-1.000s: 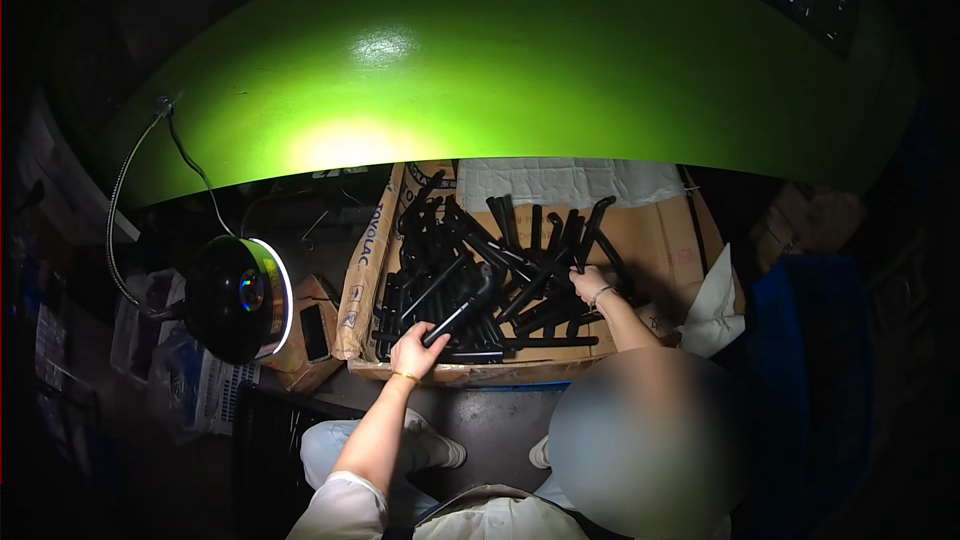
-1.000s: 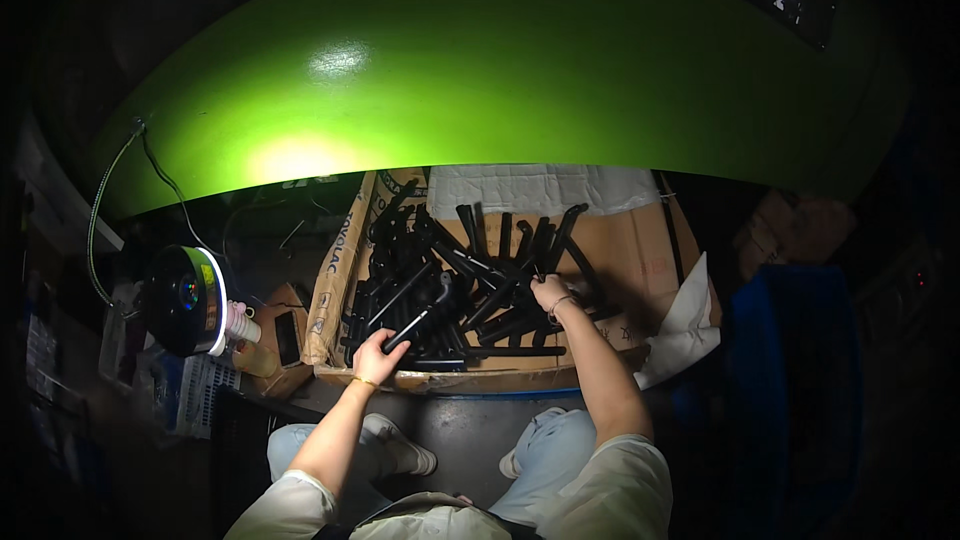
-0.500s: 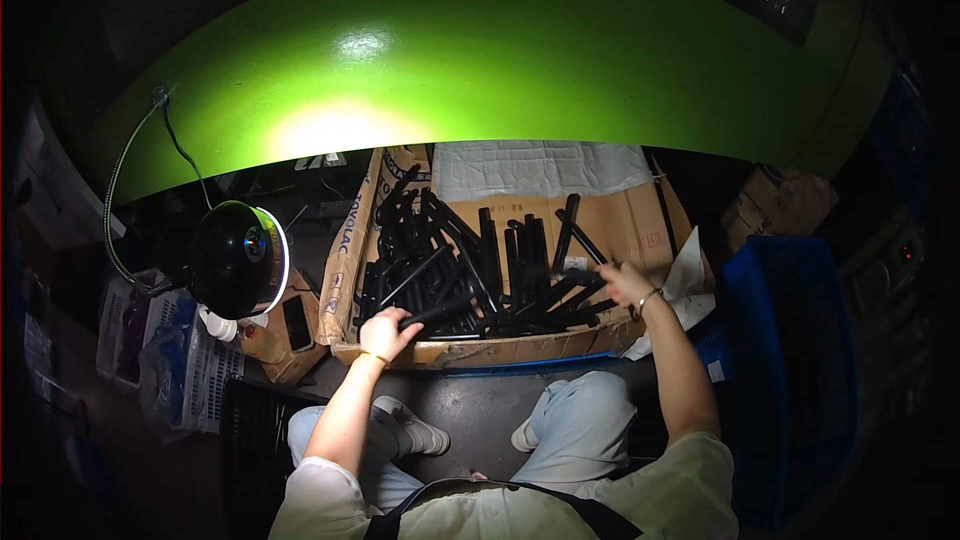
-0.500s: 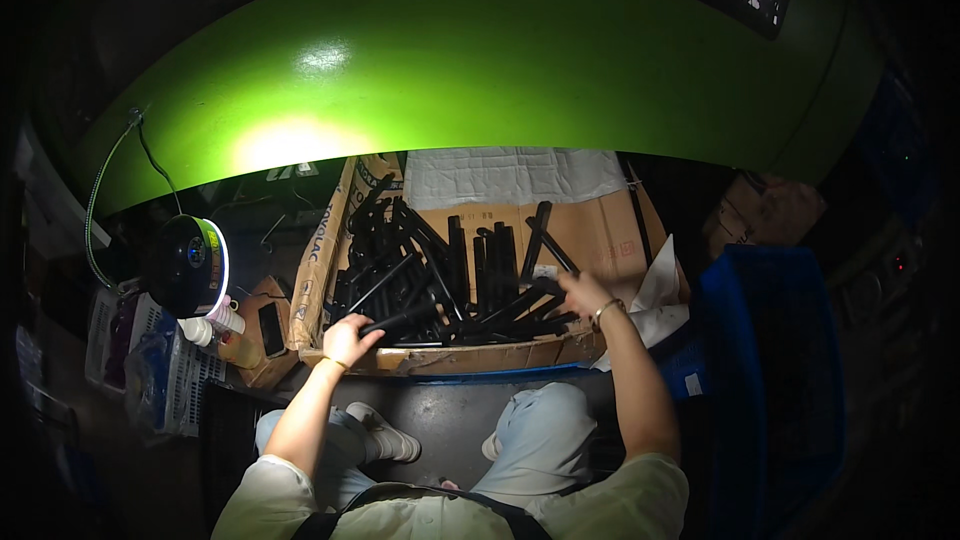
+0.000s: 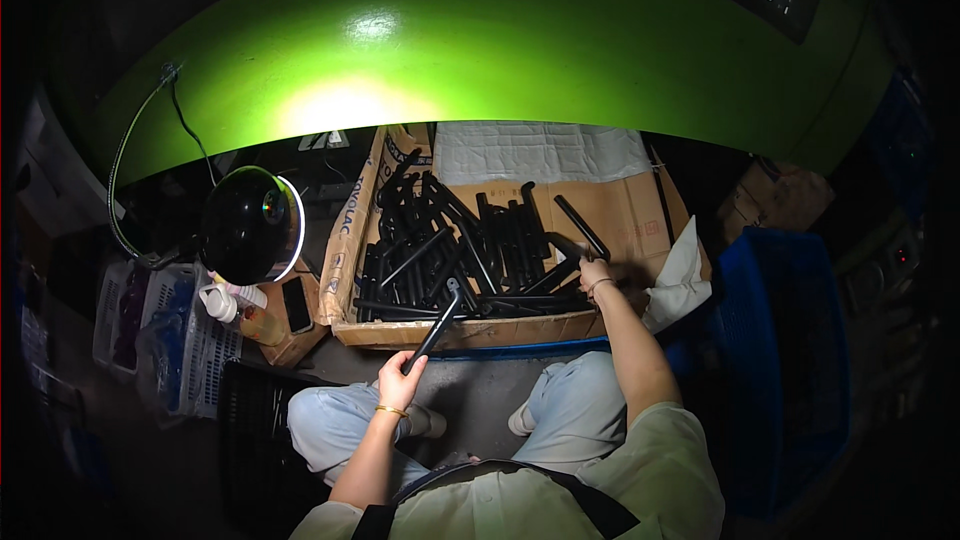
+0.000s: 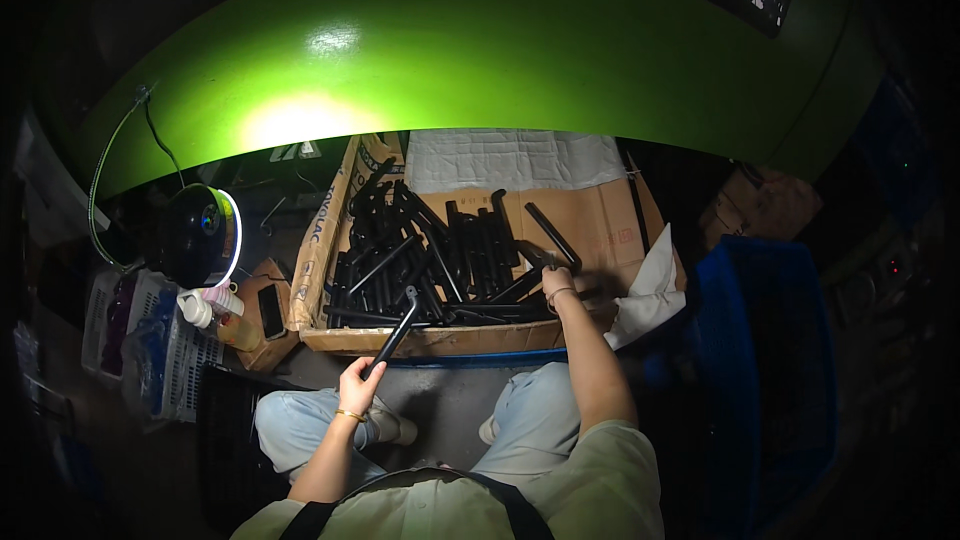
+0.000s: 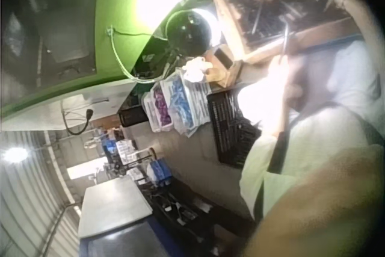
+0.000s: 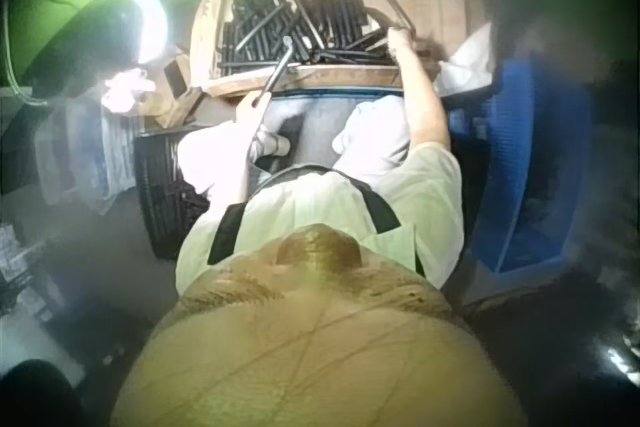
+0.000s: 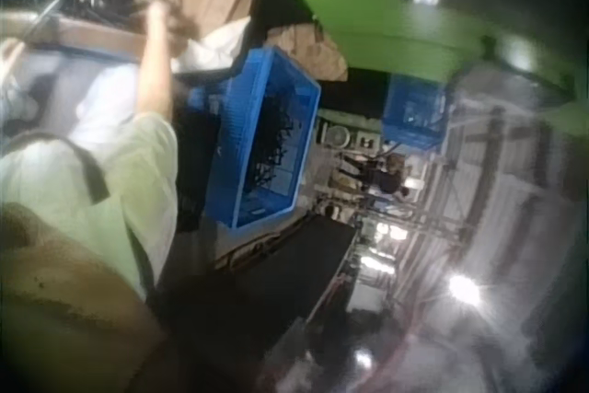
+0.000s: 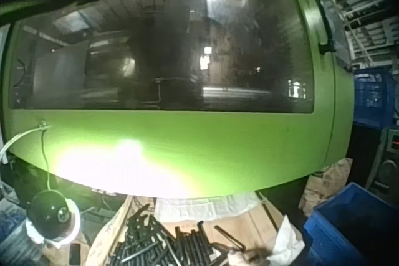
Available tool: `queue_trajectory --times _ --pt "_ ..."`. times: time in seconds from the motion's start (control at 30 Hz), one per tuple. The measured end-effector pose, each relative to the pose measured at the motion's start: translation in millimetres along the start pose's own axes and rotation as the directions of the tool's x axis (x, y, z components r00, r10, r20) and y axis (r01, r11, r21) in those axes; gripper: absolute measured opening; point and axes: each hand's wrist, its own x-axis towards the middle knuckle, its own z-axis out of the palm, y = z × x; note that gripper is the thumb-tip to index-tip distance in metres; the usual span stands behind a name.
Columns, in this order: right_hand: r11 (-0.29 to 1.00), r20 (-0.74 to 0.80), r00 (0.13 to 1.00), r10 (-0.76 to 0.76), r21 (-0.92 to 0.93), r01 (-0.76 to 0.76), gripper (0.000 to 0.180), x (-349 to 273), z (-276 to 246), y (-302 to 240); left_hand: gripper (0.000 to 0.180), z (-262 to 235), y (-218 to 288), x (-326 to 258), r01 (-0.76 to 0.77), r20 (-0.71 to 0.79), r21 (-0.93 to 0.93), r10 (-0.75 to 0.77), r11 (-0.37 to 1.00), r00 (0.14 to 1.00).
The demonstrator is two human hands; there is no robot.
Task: The person assembles L-shaped plastic components by hand, inserting small connector pins into them.
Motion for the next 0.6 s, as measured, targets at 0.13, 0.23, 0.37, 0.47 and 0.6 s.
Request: queue_trajectory --times 0.13,0.23,0.37,0.47,0.6 --pt "0.989 0.199 0.972 0.124 -0.103 -0.105 0.038 -34 -46 -3 0.029 15 2 -10 0.085 0.041 -0.091 -0.081 0.992 0.996" --pt "0.975 0.316 0.946 0.069 -0.224 0.003 0.035 -51 -65 2 0.029 22 -7 -16 0.136 0.085 -0.157 -0.124 0.978 0.989" --pt "0.983 0.462 0.877 0.135 -0.174 -0.060 0.029 -36 -99 -17 0.029 19 -8 -25 0.145 0.108 -0.105 -0.134 0.984 0.985" --pt "1.000 0.289 0.957 -0.011 0.020 0.005 0.030 -19 -102 -15 0.029 19 -13 -30 0.137 0.111 -0.122 -0.124 0.983 0.986" --pt "0.980 0.182 0.975 -0.130 -0.126 0.155 0.033 -20 -62 10 0.029 22 -10 -33 0.163 0.102 -0.153 -0.149 0.975 0.984"
